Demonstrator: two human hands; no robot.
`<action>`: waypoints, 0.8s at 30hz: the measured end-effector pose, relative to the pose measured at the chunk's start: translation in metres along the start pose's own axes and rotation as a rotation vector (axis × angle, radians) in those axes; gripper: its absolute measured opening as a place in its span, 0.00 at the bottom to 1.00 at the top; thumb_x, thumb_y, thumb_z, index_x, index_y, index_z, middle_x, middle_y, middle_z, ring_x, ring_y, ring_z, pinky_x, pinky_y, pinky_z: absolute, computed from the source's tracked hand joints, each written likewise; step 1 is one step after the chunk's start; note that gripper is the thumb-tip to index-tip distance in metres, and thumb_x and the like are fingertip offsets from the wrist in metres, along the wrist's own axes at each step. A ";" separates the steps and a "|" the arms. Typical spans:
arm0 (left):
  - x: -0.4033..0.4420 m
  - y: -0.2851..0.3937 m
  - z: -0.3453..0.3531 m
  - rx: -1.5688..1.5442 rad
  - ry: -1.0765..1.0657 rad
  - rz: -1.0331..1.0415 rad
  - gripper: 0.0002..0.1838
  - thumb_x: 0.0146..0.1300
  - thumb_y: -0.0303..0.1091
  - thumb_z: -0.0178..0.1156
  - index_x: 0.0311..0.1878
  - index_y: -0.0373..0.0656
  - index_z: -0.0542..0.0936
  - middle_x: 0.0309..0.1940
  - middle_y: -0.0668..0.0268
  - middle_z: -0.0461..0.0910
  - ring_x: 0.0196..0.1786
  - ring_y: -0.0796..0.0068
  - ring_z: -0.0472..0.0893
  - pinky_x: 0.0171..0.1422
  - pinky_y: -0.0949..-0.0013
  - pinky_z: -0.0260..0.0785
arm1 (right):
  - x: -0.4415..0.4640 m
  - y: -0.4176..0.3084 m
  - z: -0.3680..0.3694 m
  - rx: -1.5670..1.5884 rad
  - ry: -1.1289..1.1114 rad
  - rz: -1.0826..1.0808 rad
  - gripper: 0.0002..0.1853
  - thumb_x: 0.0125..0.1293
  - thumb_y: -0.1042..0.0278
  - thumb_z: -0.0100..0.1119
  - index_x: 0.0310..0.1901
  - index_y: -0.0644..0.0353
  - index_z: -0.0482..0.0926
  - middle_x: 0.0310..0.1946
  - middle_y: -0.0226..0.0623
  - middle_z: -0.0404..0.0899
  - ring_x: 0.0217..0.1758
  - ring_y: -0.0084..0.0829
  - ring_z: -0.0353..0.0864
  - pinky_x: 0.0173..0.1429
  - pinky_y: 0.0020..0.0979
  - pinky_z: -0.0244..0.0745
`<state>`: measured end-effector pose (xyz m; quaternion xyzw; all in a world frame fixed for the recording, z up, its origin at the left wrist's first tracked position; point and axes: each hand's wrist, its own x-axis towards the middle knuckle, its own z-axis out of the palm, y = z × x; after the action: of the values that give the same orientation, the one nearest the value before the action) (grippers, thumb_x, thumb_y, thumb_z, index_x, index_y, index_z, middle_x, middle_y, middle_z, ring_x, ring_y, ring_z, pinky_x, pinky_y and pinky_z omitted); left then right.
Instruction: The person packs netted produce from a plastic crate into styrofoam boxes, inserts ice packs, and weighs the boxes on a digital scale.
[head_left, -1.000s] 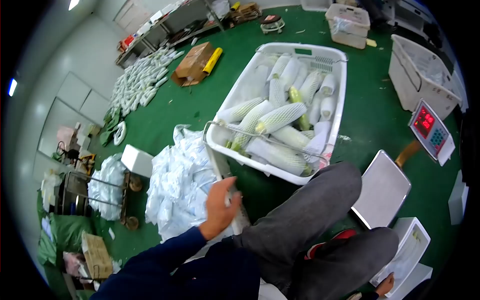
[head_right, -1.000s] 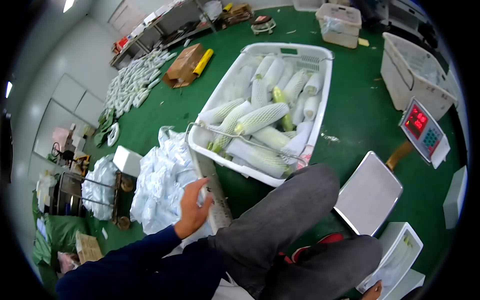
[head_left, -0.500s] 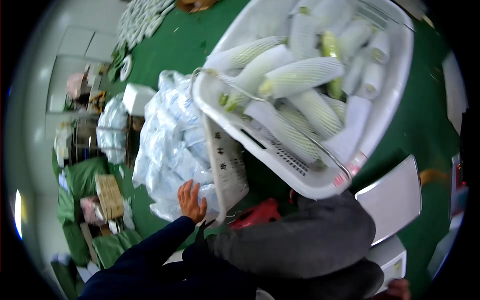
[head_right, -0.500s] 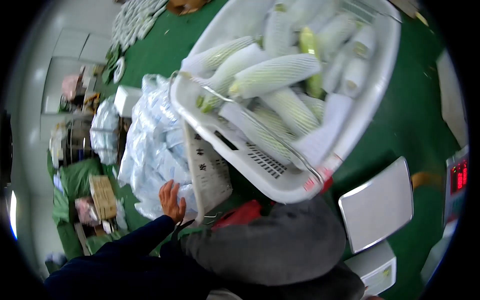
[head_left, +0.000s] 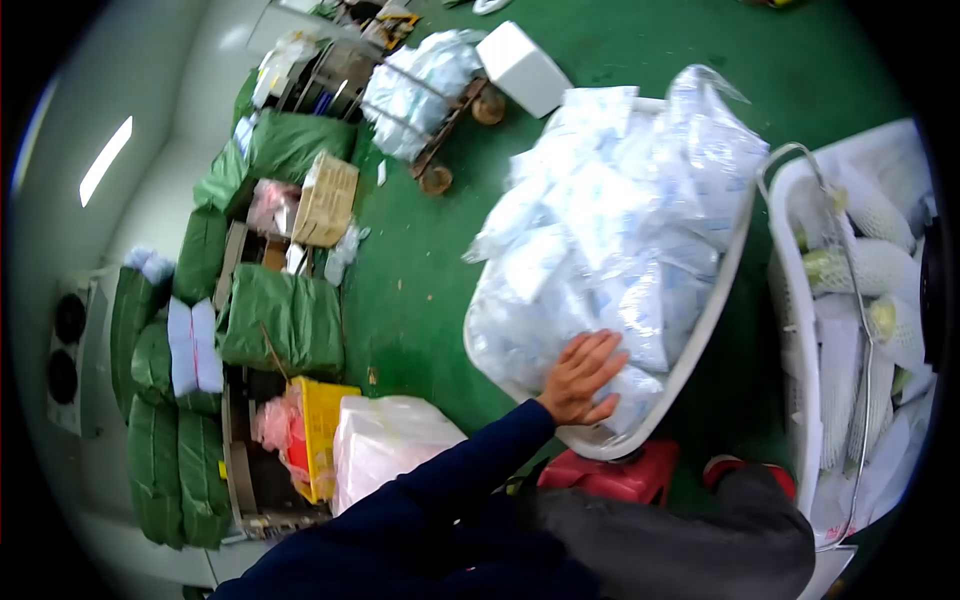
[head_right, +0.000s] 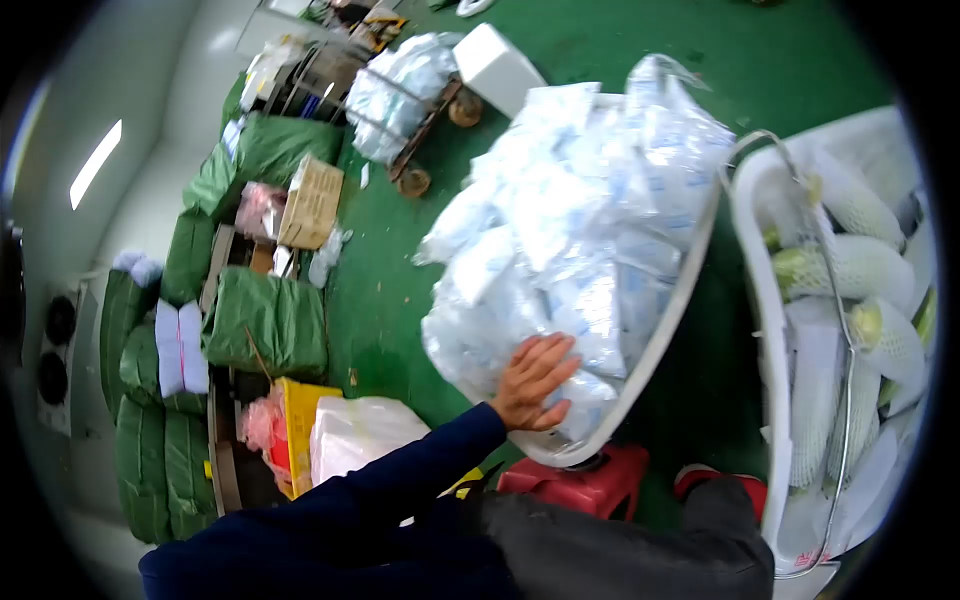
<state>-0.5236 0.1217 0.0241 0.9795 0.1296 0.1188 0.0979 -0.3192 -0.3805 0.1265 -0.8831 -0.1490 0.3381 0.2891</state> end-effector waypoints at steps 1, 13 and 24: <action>-0.001 0.000 -0.002 -0.020 -0.005 -0.016 0.29 0.62 0.45 0.56 0.65 0.41 0.76 0.70 0.50 0.70 0.73 0.51 0.69 0.77 0.50 0.55 | 0.003 -0.010 0.000 -0.102 0.036 -0.011 0.26 0.76 0.56 0.54 0.58 0.77 0.75 0.52 0.65 0.80 0.50 0.54 0.81 0.56 0.43 0.75; -0.109 -0.014 -0.094 0.213 0.403 -0.487 0.30 0.56 0.41 0.69 0.61 0.41 0.78 0.60 0.52 0.78 0.66 0.48 0.74 0.71 0.47 0.62 | -0.024 -0.024 0.016 0.032 -0.038 -0.072 0.18 0.79 0.61 0.51 0.61 0.65 0.76 0.42 0.45 0.85 0.42 0.34 0.84 0.50 0.33 0.77; -0.568 -0.004 -0.080 0.326 -1.602 -0.475 0.12 0.67 0.39 0.56 0.44 0.53 0.89 0.46 0.63 0.88 0.49 0.59 0.86 0.60 0.41 0.63 | -0.061 -0.026 0.017 -0.016 0.117 -0.126 0.17 0.78 0.60 0.53 0.58 0.63 0.79 0.36 0.42 0.84 0.39 0.31 0.83 0.45 0.32 0.77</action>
<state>-1.0784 -0.0187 -0.0183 0.7167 0.2387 -0.6541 0.0398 -0.3765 -0.3814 0.1633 -0.8924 -0.1899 0.2661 0.3110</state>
